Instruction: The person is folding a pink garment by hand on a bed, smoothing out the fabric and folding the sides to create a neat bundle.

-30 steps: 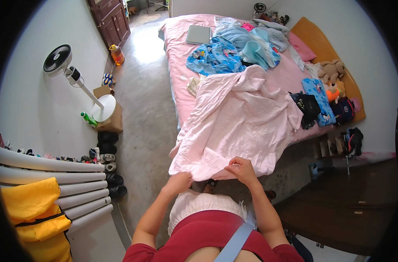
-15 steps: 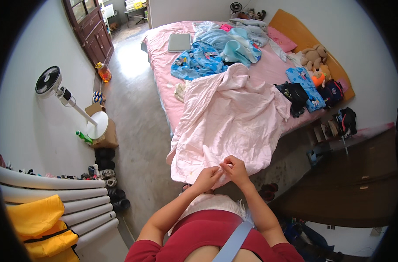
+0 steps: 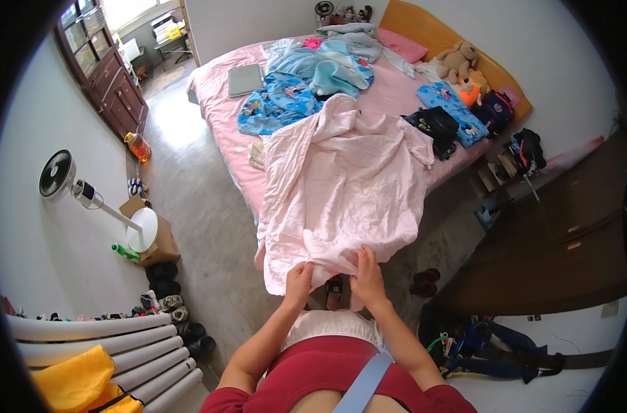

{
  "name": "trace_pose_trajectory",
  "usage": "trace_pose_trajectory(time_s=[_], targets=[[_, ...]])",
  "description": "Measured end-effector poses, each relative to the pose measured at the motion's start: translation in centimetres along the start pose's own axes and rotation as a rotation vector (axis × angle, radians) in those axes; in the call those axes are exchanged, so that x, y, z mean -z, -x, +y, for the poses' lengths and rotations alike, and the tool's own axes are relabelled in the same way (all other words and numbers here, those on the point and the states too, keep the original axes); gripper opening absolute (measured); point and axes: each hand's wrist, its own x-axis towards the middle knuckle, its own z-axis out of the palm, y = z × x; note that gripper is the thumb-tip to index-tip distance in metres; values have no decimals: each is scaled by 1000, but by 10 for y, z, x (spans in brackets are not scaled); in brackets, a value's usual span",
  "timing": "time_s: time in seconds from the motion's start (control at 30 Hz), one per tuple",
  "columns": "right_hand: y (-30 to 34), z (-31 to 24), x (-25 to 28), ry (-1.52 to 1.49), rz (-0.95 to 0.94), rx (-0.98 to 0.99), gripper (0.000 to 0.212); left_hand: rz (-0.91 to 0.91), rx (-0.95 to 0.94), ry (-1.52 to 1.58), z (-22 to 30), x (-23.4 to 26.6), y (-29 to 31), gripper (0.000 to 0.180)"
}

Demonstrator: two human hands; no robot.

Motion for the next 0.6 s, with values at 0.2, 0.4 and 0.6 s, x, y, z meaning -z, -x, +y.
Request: trace_pose_trajectory(time_s=[0.2, 0.4, 0.6], targets=[[-2, 1, 31, -27, -69, 4, 21, -107, -84, -350, -26, 47, -11, 32], [-42, -21, 35, -46, -234, 355, 18, -492, -94, -918, -17, 62, 13, 27], [-78, -36, 1, -39, -571, 645, 13, -135, -563, -581, 41, -4, 26, 25]])
